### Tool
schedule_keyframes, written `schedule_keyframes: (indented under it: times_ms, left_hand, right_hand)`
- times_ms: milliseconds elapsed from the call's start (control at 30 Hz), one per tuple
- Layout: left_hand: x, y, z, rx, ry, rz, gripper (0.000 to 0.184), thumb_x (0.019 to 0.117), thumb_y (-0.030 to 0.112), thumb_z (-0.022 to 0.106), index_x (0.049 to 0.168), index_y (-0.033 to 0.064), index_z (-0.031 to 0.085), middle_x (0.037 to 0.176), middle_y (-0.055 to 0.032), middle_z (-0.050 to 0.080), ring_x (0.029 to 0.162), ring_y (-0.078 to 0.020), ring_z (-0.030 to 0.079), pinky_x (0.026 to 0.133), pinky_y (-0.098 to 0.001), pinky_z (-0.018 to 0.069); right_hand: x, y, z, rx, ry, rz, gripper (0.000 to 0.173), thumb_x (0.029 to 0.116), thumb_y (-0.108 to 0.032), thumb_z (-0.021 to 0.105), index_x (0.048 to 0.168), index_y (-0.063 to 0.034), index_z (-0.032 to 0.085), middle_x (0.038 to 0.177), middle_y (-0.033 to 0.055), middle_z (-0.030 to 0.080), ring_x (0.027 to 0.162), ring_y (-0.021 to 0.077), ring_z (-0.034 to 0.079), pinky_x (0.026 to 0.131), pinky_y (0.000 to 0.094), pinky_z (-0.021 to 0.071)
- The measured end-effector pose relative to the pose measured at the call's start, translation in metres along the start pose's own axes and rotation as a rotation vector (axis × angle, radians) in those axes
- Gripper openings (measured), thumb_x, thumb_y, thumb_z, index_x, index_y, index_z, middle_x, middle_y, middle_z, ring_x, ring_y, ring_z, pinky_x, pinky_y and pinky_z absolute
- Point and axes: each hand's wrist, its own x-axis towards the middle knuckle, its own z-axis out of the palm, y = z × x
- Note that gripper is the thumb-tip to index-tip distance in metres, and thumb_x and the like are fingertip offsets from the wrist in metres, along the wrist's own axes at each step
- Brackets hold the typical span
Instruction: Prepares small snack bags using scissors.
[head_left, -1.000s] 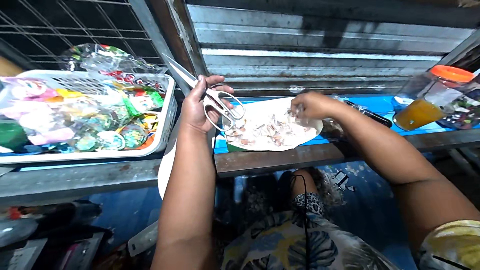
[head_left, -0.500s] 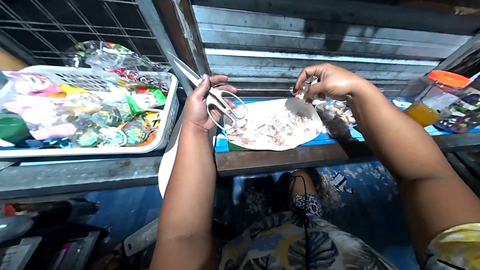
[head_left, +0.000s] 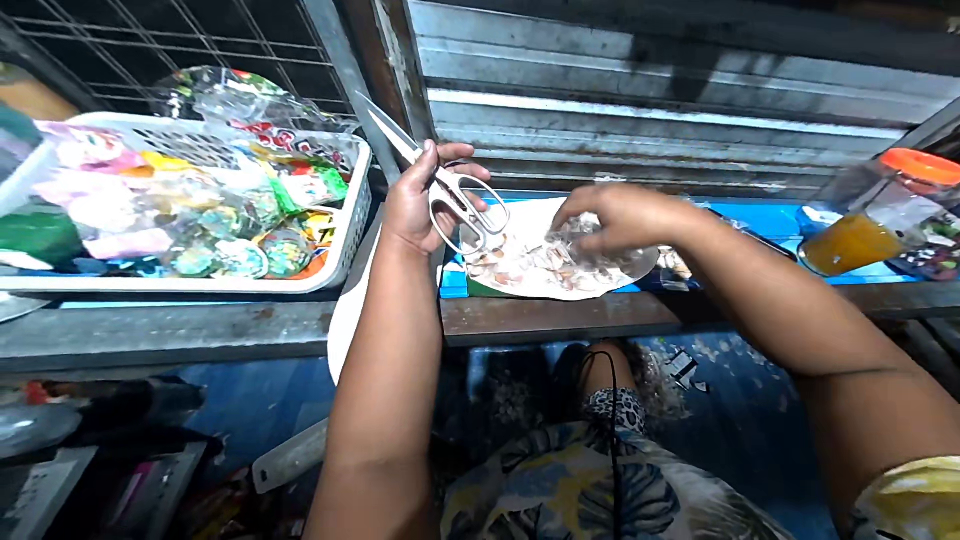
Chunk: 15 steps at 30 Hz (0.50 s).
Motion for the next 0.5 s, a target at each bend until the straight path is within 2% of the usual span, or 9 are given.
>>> schedule_keyframes:
  times_ms: [67, 100, 167, 233, 300, 333, 400, 500]
  left_hand:
    - [0.0, 0.001, 0.001, 0.013, 0.005, -0.004, 0.055, 0.1127, 0.033, 0.009, 0.12, 0.0125, 0.059, 0.097, -0.0033, 0.075, 0.071, -0.0144, 0.073, 0.061, -0.0271, 0.0615]
    - [0.0, 0.001, 0.001, 0.012, 0.006, -0.004, 0.055, 0.1127, 0.033, 0.009, 0.12, 0.012, 0.059, 0.097, -0.0037, 0.075, 0.071, -0.0146, 0.073, 0.06, -0.0272, 0.0615]
    - [-0.001, 0.001, 0.002, 0.004, 0.004, -0.001, 0.055, 0.1128, 0.032, 0.009, 0.12, 0.0112, 0.059, 0.096, -0.0041, 0.075, 0.071, -0.0147, 0.073, 0.06, -0.0274, 0.0618]
    - [-0.001, 0.001, 0.002, -0.009, 0.007, 0.001, 0.055, 0.1129, 0.032, 0.009, 0.119, 0.0114, 0.06, 0.095, -0.0044, 0.075, 0.071, -0.0151, 0.073, 0.06, -0.0276, 0.0619]
    - [-0.001, 0.001, 0.004, -0.018, 0.011, 0.003, 0.055, 0.113, 0.033, 0.009, 0.118, 0.0117, 0.06, 0.094, -0.0043, 0.075, 0.071, -0.0151, 0.073, 0.06, -0.0276, 0.0618]
    - [-0.002, 0.001, 0.005, -0.021, 0.022, 0.003, 0.054, 0.1131, 0.033, 0.01, 0.118, 0.0116, 0.06, 0.094, -0.0042, 0.075, 0.07, -0.0149, 0.073, 0.06, -0.0274, 0.0617]
    - [-0.002, 0.001, 0.005, -0.024, 0.032, -0.004, 0.053, 0.1132, 0.033, 0.011, 0.12, 0.0106, 0.059, 0.095, -0.0045, 0.075, 0.069, -0.0146, 0.072, 0.06, -0.0272, 0.0611]
    - [-0.001, 0.001, 0.004, 0.015, 0.037, -0.034, 0.052, 0.1134, 0.035, 0.013, 0.123, 0.0108, 0.059, 0.096, -0.0043, 0.075, 0.069, -0.0135, 0.072, 0.06, -0.0265, 0.0606]
  right_hand:
    - [0.003, -0.011, 0.023, -0.085, -0.111, -0.04, 0.044, 0.0857, -0.017, 0.081, 0.129, -0.0166, 0.071, 0.139, 0.0166, 0.059, 0.128, 0.035, 0.056, 0.104, 0.058, 0.047]
    - [0.006, -0.013, 0.035, -0.128, -0.146, -0.025, 0.048, 0.086, -0.018, 0.079, 0.133, -0.0213, 0.069, 0.147, 0.0175, 0.053, 0.133, 0.0388, 0.051, 0.102, 0.0635, 0.0454]
    - [0.015, -0.013, 0.05, -0.167, -0.166, 0.009, 0.051, 0.0856, -0.014, 0.077, 0.135, -0.0249, 0.068, 0.152, 0.0174, 0.049, 0.134, 0.0424, 0.049, 0.098, 0.0671, 0.0459]
    - [0.025, -0.01, 0.056, -0.241, -0.124, -0.001, 0.05, 0.0832, -0.009, 0.076, 0.13, -0.0231, 0.07, 0.143, 0.016, 0.056, 0.122, 0.0425, 0.056, 0.088, 0.0627, 0.0523]
    - [0.034, -0.006, 0.055, -0.292, -0.054, -0.019, 0.04, 0.0824, -0.004, 0.076, 0.12, -0.0153, 0.071, 0.124, 0.0155, 0.065, 0.107, 0.042, 0.063, 0.078, 0.0617, 0.054]
    - [0.037, -0.003, 0.05, -0.271, -0.033, -0.021, 0.033, 0.0831, -0.003, 0.074, 0.115, -0.0109, 0.072, 0.115, 0.0159, 0.067, 0.102, 0.0406, 0.065, 0.077, 0.0619, 0.0534]
    - [0.04, 0.009, 0.038, -0.11, 0.028, -0.048, 0.019, 0.0825, 0.0, 0.071, 0.102, -0.003, 0.07, 0.099, 0.0162, 0.067, 0.092, 0.0351, 0.067, 0.077, 0.0602, 0.0533]
    - [0.035, 0.01, 0.008, 0.236, 0.097, 0.007, 0.01, 0.0854, 0.002, 0.069, 0.094, -0.0005, 0.064, 0.093, 0.0103, 0.066, 0.084, 0.0184, 0.062, 0.077, 0.043, 0.0526]
